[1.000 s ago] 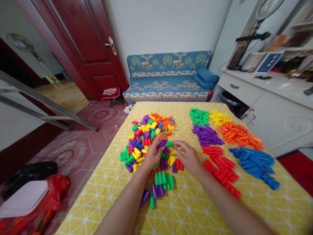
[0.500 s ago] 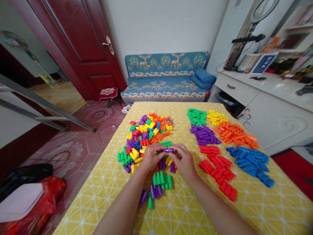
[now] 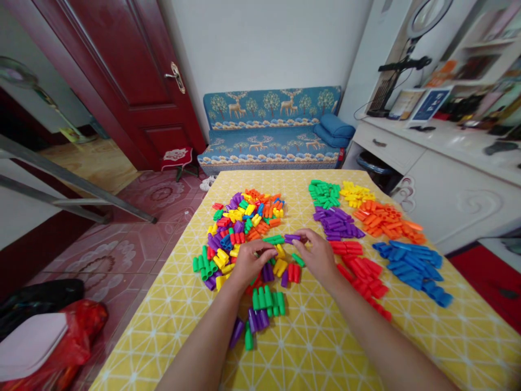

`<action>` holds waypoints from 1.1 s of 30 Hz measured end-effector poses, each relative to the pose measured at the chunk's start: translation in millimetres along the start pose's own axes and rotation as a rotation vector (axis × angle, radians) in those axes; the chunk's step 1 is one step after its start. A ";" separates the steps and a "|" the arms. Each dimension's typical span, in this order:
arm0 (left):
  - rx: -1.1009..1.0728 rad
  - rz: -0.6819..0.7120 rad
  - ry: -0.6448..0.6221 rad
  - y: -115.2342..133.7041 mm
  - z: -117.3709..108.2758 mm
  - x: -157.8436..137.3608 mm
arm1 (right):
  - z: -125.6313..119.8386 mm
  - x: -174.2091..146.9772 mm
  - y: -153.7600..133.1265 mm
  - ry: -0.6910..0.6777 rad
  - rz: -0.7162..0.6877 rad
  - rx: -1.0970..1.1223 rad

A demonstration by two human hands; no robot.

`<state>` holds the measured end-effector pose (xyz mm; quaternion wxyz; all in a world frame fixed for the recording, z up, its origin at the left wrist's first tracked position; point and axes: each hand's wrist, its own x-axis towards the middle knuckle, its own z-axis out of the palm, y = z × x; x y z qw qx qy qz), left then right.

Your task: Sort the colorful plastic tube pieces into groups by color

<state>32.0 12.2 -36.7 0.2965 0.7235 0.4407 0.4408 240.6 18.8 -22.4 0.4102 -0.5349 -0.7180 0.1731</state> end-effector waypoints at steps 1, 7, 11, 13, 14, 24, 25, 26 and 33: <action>0.007 -0.002 -0.004 0.0 -0.1 0.1 | -4.9 9.2 4.3 -0.008 -0.029 -0.135; 0.034 -0.008 -0.006 1.0 -0.1 0.1 | -11.7 50.0 29.4 -0.169 -0.032 -0.635; 0.035 -0.010 -0.002 1.8 0.5 0.4 | -7.1 54.5 41.0 -0.227 0.000 -0.746; 0.037 -0.016 0.001 2.1 0.7 0.5 | -8.1 54.7 45.0 -0.236 0.018 -0.809; 0.037 -0.018 0.002 2.2 0.8 0.6 | -9.3 54.9 46.7 -0.235 0.022 -0.835; 0.046 -0.007 -0.005 0.3 0.7 0.0 | -17.4 63.2 48.9 -0.174 0.139 -0.797; 0.048 -0.005 -0.002 -0.3 0.9 -0.2 | -17.4 64.0 48.7 -0.173 0.148 -0.799; 0.049 -0.002 0.001 -0.9 1.0 -0.4 | -17.3 64.7 48.6 -0.169 0.151 -0.802; 0.053 0.006 0.006 -2.3 1.4 -0.7 | -20.2 65.3 45.4 -0.111 0.139 -0.804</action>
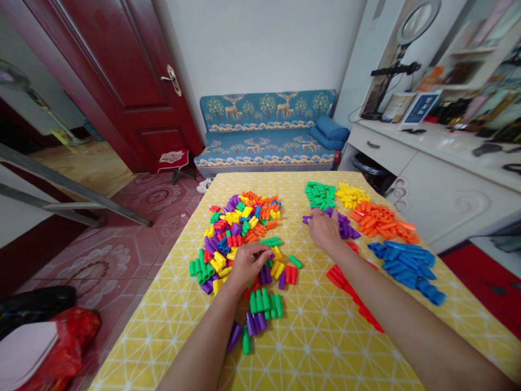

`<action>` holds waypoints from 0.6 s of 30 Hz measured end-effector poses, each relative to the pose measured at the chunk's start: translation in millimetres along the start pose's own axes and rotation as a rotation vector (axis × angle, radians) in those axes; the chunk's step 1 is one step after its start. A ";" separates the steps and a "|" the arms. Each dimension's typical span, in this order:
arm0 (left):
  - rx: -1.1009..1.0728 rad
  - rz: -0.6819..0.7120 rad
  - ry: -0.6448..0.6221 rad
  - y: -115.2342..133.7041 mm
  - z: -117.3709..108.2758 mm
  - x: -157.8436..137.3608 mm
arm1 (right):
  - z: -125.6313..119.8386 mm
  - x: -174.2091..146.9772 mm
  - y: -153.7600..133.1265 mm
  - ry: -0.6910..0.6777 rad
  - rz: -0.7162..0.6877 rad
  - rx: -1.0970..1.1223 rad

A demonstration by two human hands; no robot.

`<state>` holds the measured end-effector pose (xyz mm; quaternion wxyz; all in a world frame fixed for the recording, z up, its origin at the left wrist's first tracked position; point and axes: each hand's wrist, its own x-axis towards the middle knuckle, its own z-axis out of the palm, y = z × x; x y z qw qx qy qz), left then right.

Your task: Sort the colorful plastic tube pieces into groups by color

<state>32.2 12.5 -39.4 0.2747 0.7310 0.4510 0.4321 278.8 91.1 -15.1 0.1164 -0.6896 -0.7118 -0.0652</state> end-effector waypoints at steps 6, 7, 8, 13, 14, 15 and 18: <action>0.017 -0.012 0.009 0.0 -0.5 -0.3 | -16.5 0.5 30.2 0.116 0.084 0.224; 0.016 -0.011 0.009 0.1 -0.5 -0.2 | -19.2 0.3 41.6 0.147 0.126 0.276; 0.014 -0.009 0.009 0.3 -0.5 -0.1 | -21.3 -0.2 54.7 0.186 0.172 0.315; 0.011 -0.001 -0.002 1.3 -0.6 0.5 | -19.2 -4.2 126.2 0.360 0.314 0.327; 0.011 -0.004 -0.002 1.3 -0.5 0.5 | -16.0 -5.2 137.6 0.360 0.325 0.309; 0.010 -0.007 -0.001 1.4 -0.5 0.3 | -12.2 -6.3 146.8 0.346 0.331 0.290; 0.007 -0.017 0.000 1.3 -0.4 -0.2 | 0.0 -9.5 160.7 0.275 0.324 0.229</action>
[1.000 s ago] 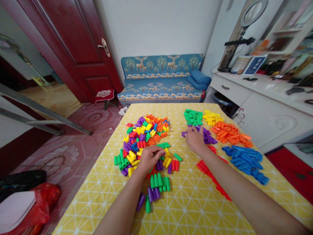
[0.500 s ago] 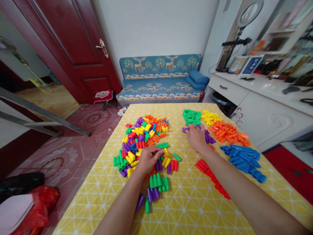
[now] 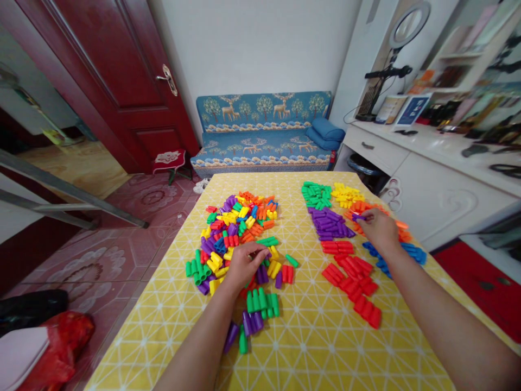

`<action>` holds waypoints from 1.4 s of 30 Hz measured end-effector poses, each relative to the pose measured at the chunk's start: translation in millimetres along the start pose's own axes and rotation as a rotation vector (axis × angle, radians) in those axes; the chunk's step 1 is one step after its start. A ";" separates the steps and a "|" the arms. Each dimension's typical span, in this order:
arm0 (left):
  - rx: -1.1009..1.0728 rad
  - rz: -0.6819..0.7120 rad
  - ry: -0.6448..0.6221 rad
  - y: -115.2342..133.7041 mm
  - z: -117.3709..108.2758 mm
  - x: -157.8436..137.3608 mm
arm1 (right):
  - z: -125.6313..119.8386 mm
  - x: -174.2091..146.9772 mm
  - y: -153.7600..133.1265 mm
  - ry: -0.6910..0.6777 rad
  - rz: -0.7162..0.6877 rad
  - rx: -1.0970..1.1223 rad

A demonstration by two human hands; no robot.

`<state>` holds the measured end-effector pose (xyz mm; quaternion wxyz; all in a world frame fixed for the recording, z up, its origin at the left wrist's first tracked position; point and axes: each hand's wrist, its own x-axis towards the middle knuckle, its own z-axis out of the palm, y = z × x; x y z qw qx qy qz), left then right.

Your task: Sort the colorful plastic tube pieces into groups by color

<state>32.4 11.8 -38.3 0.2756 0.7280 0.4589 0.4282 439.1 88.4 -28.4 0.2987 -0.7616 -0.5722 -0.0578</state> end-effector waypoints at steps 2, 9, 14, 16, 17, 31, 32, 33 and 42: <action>0.002 -0.001 0.002 -0.1 0.0 -0.3 | 5.3 -3.1 1.8 -0.034 -0.014 -0.047; 0.010 0.003 0.003 -0.9 0.2 -0.4 | 12.7 -8.0 -6.3 -0.128 -0.126 -0.158; 0.011 -0.012 0.005 -1.2 -0.3 -0.6 | 10.5 -7.4 -9.7 -0.232 -0.156 -0.217; 0.010 -0.016 0.011 0.1 -1.0 -0.8 | 6.1 -10.3 -15.3 -0.237 -0.139 -0.239; 0.000 -0.016 0.013 1.1 -1.3 -0.9 | 3.3 -13.4 -20.0 -0.206 -0.139 -0.230; -1.220 -0.376 0.459 15.3 -44.2 22.8 | -19.9 -190.4 -166.2 -0.414 -0.706 0.603; -1.231 -0.373 0.491 15.8 -51.1 24.4 | -25.8 -201.9 -173.0 -0.480 -0.794 0.581; -1.206 -0.364 0.514 15.6 -57.6 25.3 | -31.7 -212.1 -179.3 -0.553 -0.892 0.556; 0.396 -0.277 0.638 -39.6 -118.4 1.4 | -24.9 -250.7 -220.0 -0.607 -1.226 0.355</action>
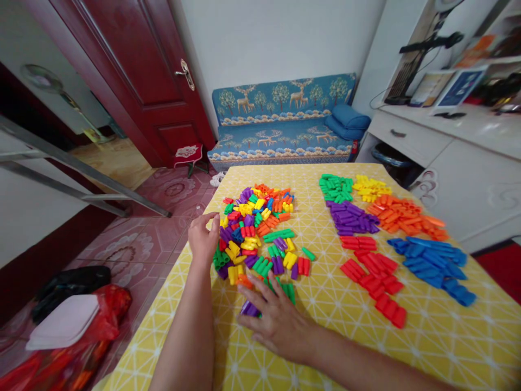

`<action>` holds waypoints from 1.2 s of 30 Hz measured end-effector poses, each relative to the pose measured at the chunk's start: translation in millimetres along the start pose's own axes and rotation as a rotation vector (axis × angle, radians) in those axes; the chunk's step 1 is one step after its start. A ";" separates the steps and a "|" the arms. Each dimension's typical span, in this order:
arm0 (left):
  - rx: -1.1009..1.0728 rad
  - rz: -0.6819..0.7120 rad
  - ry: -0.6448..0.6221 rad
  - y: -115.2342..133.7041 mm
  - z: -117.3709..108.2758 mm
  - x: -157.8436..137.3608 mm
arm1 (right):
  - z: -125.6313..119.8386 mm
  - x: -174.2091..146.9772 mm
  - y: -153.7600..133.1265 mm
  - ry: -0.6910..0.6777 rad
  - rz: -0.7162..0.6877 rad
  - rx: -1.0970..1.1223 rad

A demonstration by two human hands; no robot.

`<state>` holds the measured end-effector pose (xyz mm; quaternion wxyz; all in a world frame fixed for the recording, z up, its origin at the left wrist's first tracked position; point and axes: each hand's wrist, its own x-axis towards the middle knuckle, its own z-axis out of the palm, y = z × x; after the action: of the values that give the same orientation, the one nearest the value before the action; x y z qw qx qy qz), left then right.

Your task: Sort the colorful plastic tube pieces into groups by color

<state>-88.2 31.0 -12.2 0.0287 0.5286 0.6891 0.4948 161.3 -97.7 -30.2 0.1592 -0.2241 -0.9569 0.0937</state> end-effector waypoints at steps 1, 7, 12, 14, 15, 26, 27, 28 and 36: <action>0.090 0.010 -0.034 -12.9 -2.3 0.8 | 3.0 3.6 4.9 0.059 0.059 -0.037; -0.071 -0.165 -0.229 -52.7 6.3 -8.1 | 2.5 10.6 55.1 0.371 0.451 -0.138; -0.197 -0.088 -0.327 -36.0 26.3 -18.7 | 1.2 -0.9 100.2 0.496 0.702 -0.131; -0.197 -0.072 -0.330 -26.2 31.1 -22.5 | 3.5 -4.8 112.5 0.510 0.741 -0.112; -0.202 -0.056 -0.334 -21.0 32.6 -24.5 | 4.4 -5.8 117.0 0.511 0.746 -0.099; -0.175 0.227 -0.513 45.0 44.8 -53.2 | 2.5 7.2 138.8 0.649 0.797 0.139; -0.181 0.274 -0.548 52.3 44.6 -55.1 | 3.1 7.1 139.3 0.678 0.809 0.167; -0.191 0.325 -0.594 60.0 44.3 -56.6 | 3.8 6.6 139.5 0.698 0.815 0.189; -0.511 0.380 -0.783 87.7 44.5 -16.3 | 7.7 1.0 138.4 0.759 0.814 0.277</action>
<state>5.5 43.4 19.7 0.3228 0.7668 0.3752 0.4086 212.9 24.0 -71.9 0.4705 -0.5695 -0.6481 0.1852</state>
